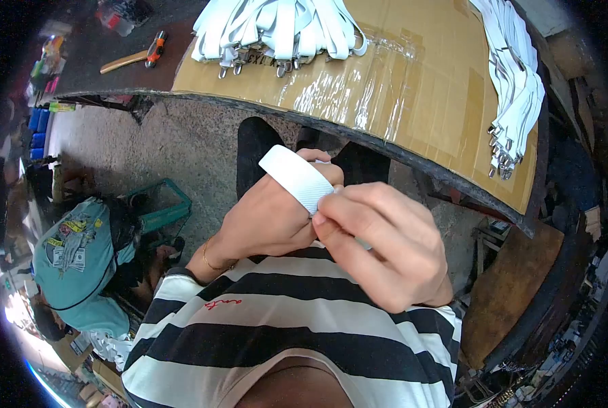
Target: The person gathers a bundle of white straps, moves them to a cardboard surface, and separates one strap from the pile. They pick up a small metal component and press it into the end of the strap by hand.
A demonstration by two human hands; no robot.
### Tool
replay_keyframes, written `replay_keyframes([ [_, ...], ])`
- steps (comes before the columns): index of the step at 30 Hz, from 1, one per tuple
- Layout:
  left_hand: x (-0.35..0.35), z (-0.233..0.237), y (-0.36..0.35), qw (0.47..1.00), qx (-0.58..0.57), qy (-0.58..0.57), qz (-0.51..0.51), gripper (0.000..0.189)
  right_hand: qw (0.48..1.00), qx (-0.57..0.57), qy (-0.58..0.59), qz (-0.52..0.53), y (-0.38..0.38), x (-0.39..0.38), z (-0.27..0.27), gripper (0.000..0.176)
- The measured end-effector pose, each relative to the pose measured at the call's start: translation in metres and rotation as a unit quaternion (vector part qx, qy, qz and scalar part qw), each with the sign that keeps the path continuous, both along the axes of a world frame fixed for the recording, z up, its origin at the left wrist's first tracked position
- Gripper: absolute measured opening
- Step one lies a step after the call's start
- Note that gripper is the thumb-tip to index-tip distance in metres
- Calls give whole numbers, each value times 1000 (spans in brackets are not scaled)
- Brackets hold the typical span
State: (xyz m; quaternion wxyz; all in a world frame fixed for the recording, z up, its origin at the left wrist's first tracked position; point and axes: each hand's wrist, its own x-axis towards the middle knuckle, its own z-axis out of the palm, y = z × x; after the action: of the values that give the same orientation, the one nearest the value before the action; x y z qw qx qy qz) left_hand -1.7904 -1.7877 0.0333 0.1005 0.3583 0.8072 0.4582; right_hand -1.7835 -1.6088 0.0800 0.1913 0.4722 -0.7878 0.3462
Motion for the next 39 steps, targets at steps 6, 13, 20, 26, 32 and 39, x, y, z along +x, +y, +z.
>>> replay_keyframes([
  [6,3,-4,3,999,-21,18,15,19,999,-8,-37,12,4,-1,-1,22],
  [13,-1,2,1,999,4,-17,30,11,979,-158,-131,-18,9,0,1,19],
  [20,-3,-1,2,999,26,-23,13,17,993,-78,-73,-58,4,-1,-2,23],
  [26,-5,-3,4,999,-37,26,20,16,992,-72,-99,-14,3,1,-8,17],
  [32,-7,-1,7,993,115,28,23,9,953,-201,-204,-94,10,3,-8,18],
  [39,-10,-2,6,993,114,1,12,14,939,-218,-249,-95,6,2,-7,20],
])
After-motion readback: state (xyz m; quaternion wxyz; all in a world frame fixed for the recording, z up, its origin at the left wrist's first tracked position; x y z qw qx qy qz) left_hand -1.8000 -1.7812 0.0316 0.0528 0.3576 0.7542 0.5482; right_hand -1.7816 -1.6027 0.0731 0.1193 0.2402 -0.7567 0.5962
